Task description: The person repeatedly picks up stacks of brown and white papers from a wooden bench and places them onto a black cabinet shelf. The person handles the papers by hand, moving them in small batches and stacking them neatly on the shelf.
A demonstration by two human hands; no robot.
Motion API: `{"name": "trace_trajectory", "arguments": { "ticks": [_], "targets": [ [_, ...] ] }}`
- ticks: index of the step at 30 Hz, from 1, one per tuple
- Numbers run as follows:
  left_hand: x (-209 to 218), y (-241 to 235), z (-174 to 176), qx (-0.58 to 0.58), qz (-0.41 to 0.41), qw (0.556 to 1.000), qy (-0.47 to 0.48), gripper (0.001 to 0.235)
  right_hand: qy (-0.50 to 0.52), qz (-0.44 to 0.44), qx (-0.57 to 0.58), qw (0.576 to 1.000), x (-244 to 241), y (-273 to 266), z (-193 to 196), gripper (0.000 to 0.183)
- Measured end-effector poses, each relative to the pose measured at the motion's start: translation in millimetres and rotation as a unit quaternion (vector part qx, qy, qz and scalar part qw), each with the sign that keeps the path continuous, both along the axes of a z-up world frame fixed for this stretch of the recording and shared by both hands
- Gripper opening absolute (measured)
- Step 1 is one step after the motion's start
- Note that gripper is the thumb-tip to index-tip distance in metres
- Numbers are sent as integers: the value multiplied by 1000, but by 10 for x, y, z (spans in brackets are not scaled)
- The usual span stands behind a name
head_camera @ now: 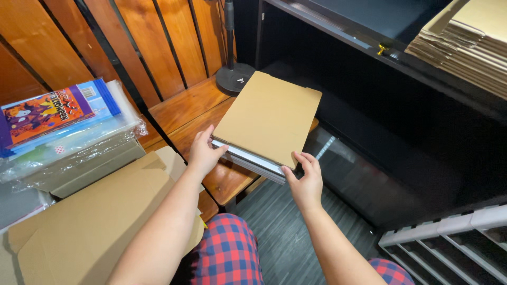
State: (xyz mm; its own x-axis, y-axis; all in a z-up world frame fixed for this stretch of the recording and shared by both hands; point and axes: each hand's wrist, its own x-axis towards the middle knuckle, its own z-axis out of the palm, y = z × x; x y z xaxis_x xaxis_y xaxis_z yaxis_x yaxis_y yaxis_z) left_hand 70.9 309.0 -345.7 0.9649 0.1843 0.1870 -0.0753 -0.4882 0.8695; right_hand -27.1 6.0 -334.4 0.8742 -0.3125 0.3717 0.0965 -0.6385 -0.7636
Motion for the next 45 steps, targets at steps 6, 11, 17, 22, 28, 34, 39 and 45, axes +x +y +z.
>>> {"name": "trace_trajectory", "arguments": {
  "ticks": [6,11,17,22,28,34,39,45],
  "targets": [
    [61,10,-66,-16,3,1000,1,83,2,-2,18,1000,-33,35,56,53],
    [37,-1,-45,-30,7,1000,3,77,-13,-1,24,1000,-57,79,117,52],
    [-91,-56,111,-79,21,997,-11,62,-2,-3,55,998,-96,105,178,51],
    [-160,-18,227,-109,57,992,1,49,2,-3,72,997,-99,122,165,52],
    [-620,-209,805,-37,89,994,44,43,36,-6,113,993,-84,28,111,71],
    [-482,-189,590,16,69,990,121,38,43,18,211,976,3,-72,39,82],
    [-475,-70,706,-118,2,983,143,38,37,58,338,939,81,-232,-79,47],
    [-712,-197,954,-142,-18,974,178,61,57,69,385,918,116,-297,-46,46]
  ]
}}
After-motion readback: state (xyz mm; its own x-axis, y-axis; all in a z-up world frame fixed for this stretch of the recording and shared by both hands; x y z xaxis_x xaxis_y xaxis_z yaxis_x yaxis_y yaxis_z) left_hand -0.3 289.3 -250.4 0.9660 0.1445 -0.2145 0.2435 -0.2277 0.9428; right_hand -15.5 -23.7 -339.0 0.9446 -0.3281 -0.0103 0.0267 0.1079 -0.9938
